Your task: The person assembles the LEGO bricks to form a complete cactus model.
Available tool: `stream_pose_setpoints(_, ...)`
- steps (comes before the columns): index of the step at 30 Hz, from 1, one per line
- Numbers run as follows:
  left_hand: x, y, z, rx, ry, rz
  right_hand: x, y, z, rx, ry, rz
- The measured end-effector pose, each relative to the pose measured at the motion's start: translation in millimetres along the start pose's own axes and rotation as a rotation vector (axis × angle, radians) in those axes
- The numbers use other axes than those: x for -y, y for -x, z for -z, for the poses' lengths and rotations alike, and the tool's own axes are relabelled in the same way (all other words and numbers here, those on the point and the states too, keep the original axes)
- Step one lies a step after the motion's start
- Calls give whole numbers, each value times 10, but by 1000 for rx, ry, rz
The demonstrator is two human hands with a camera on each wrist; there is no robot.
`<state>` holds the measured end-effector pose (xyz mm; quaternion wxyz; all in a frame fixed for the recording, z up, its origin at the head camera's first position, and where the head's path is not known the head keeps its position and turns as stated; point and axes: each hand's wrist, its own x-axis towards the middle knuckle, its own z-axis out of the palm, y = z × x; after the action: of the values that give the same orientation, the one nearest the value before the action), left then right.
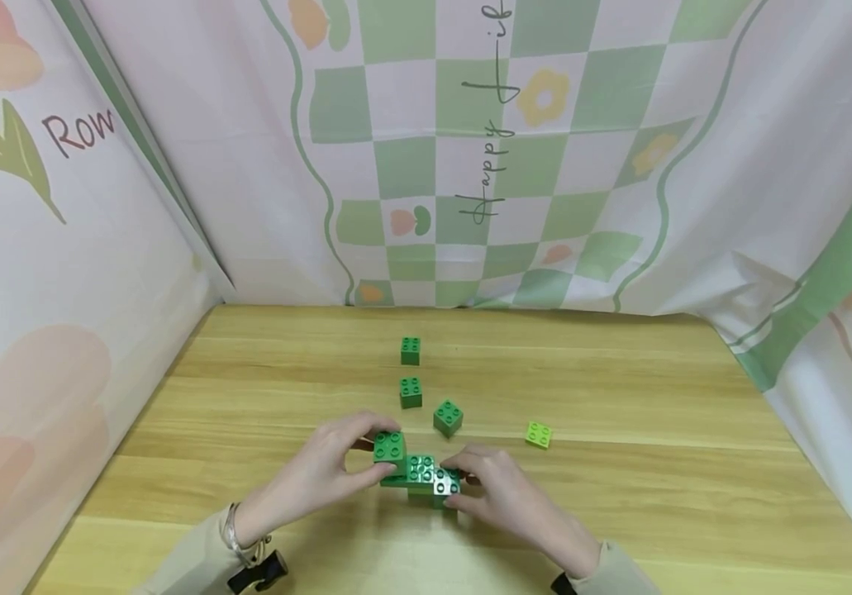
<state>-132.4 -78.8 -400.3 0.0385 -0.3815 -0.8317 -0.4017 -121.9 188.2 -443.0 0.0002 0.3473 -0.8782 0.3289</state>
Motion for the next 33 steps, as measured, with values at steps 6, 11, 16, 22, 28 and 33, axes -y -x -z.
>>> stream_pose_setpoints(6, 0, -9, -6, -3, 8, 3, -2, -5, 4, 7, -6, -11)
stream_pose_setpoints(11, -1, -25, -18, 0, -6, -7, -6, -7, 6, 6, -3, -12)
stream_pose_setpoints(16, 3, -37, -31, 3, -28, -18, -5, -7, 7, 10, -3, -16)
stream_pose_setpoints(22, 2, -36, -32, 10, -23, -7, -2, -8, 10, 18, -12, -25)
stream_pose_setpoints(28, 7, -34, -31, 7, -22, -8, 2, -6, 6, 8, -8, -16)
stream_pose_setpoints(33, 14, -34, -39, 5, -30, -20, -2, 0, 5, 7, -13, -13)
